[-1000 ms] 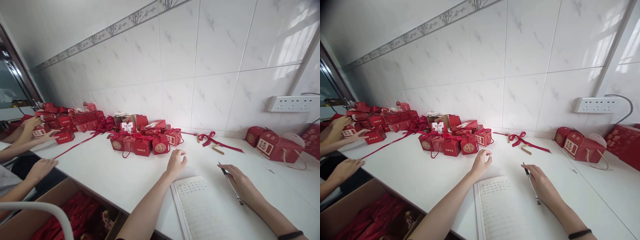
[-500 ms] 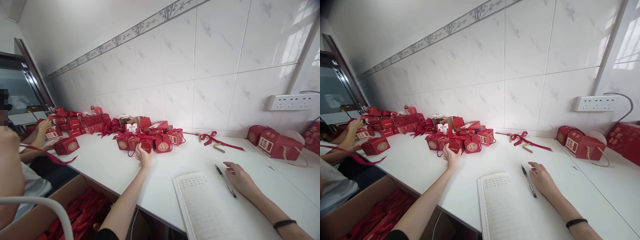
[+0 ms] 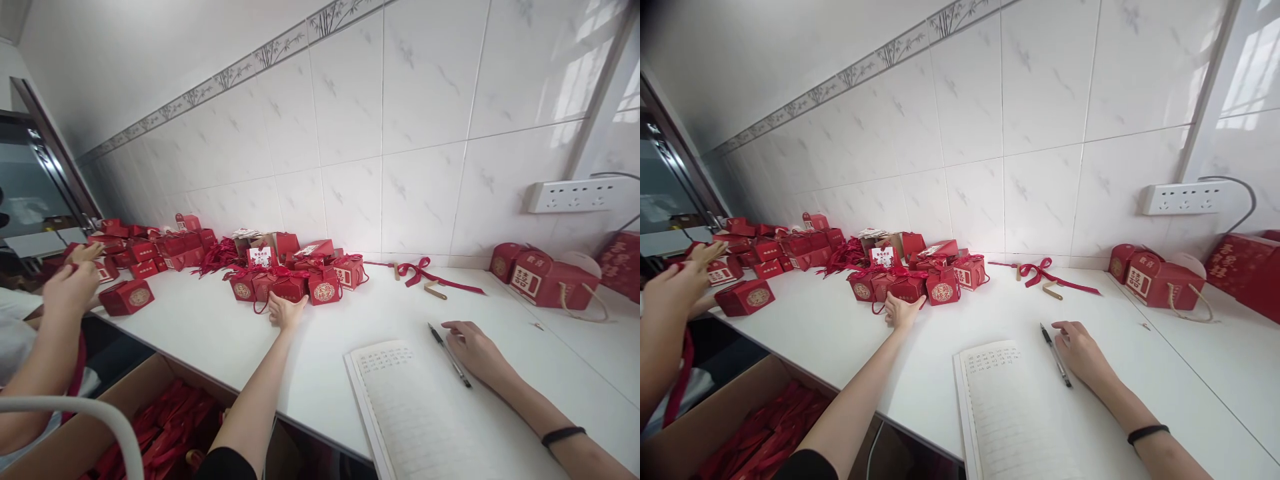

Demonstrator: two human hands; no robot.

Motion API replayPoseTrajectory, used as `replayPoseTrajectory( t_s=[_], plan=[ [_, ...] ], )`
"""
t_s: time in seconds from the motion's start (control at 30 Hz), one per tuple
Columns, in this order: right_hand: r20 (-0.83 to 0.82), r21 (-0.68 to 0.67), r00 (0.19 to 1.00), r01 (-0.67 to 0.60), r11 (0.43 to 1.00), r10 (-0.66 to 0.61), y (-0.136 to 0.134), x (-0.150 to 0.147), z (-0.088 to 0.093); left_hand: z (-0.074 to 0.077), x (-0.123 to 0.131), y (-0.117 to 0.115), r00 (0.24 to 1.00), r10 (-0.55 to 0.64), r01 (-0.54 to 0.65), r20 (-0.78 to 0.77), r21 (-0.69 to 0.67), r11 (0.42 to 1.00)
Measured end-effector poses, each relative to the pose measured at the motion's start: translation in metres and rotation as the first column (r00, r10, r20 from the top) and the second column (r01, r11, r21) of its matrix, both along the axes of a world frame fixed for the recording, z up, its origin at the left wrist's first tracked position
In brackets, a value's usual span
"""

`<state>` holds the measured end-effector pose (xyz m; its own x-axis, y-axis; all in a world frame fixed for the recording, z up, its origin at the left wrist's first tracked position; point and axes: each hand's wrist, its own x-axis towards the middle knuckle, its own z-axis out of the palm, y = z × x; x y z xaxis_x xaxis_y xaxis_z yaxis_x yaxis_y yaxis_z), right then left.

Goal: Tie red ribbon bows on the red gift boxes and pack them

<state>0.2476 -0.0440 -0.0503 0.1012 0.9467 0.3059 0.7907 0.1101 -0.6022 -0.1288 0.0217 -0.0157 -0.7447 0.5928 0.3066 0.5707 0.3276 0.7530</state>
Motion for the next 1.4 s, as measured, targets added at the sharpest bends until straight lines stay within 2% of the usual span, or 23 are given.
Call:
replayPoseTrajectory(
  t_s=[0.13, 0.5, 0.87, 1.2, 1.4],
  plan=[
    [0.009, -0.028, 1.0, 0.007, 1.0, -0.007, -0.0015, -0.0014, 0.0032, -0.0011, -0.0011, 0.0016, 1.0, -0.003, 0.003, -0.012, -0.026, 1.0],
    [0.031, 0.003, 1.0, -0.003, 1.0, 0.002, -0.0004, -0.0002, -0.0007, 0.001, -0.0016, 0.0002, 1.0, -0.012, 0.013, 0.01, -0.05, 0.999],
    [0.024, 0.053, 1.0, -0.015, 0.998, 0.013, 0.0022, 0.0018, -0.0063, 0.0028, -0.0016, -0.0028, 0.999, 0.002, -0.001, 0.044, -0.017, 1.0],
    [0.007, 0.008, 1.0, -0.016, 1.0, 0.016, 0.0014, 0.0009, -0.0041, 0.0004, -0.0052, -0.0039, 0.998, 0.013, -0.016, 0.056, 0.058, 0.998],
    [0.029, 0.011, 0.999, -0.019, 1.0, 0.018, 0.0009, 0.0014, -0.0028, -0.0003, -0.0035, -0.0033, 0.998, -0.016, 0.015, 0.053, 0.024, 1.0]
  ],
)
